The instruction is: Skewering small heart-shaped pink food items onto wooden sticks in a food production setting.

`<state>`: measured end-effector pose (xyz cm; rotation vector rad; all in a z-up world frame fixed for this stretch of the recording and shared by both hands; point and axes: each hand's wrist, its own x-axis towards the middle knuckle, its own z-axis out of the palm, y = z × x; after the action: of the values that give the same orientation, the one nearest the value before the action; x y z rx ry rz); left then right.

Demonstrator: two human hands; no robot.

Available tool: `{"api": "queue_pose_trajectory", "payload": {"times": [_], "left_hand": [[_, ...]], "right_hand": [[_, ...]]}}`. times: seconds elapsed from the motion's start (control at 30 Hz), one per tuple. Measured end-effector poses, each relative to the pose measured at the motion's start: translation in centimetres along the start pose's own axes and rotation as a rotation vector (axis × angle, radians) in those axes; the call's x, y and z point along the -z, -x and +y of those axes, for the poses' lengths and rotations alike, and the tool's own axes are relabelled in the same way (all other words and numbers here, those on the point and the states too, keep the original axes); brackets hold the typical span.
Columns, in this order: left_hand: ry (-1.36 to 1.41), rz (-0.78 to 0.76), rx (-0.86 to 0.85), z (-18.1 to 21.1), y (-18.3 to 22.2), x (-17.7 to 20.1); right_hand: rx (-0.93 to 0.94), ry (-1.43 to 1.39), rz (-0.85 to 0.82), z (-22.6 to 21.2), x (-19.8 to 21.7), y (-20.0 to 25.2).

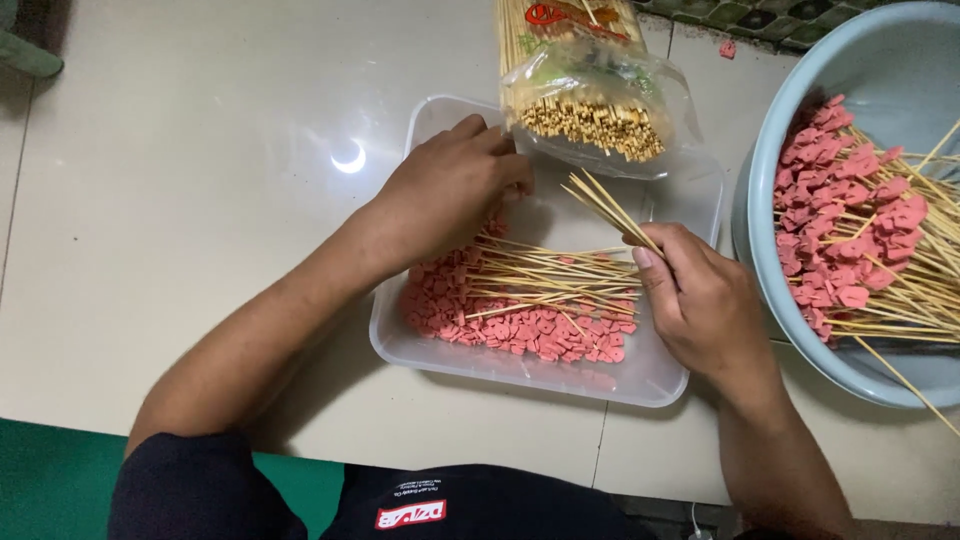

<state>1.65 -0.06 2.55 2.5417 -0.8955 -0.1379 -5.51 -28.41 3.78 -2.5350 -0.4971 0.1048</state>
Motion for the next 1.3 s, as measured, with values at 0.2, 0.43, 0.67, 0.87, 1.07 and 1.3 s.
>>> {"api": "queue_pose_trajectory", "payload": {"times": [0.2, 0.43, 0.67, 0.87, 1.07, 1.3], "left_hand": [[0.260, 0.135, 0.052, 0.9, 0.7, -0.8], [0.756, 0.408, 0.082, 4.1, 2.9, 0.7], [0.857, 0.481, 0.012, 2.8, 2.2, -1.9], [0.479, 0.148, -0.061, 2.9, 3.1, -1.1], [0.115, -0.026, -0.082, 2.4, 3.6, -2.7], [-0.029, -0.091, 0.016, 1.7, 3.2, -1.9]], "right_hand": [[-0.026, -0.107, 0.032, -0.7, 0.3, 0.3], [-0.084, -0.310, 0.086, -1.0, 0.2, 1.2], [-0.088, -0.479, 0.014, -0.8, 0.8, 1.4], [-0.146, -0.369, -0.043, -1.5, 2.0, 1.6], [-0.170, -0.303, -0.101, -2.3, 1.8, 1.2], [-0.179, -0.212, -0.102, -2.3, 1.7, 0.6]]}}
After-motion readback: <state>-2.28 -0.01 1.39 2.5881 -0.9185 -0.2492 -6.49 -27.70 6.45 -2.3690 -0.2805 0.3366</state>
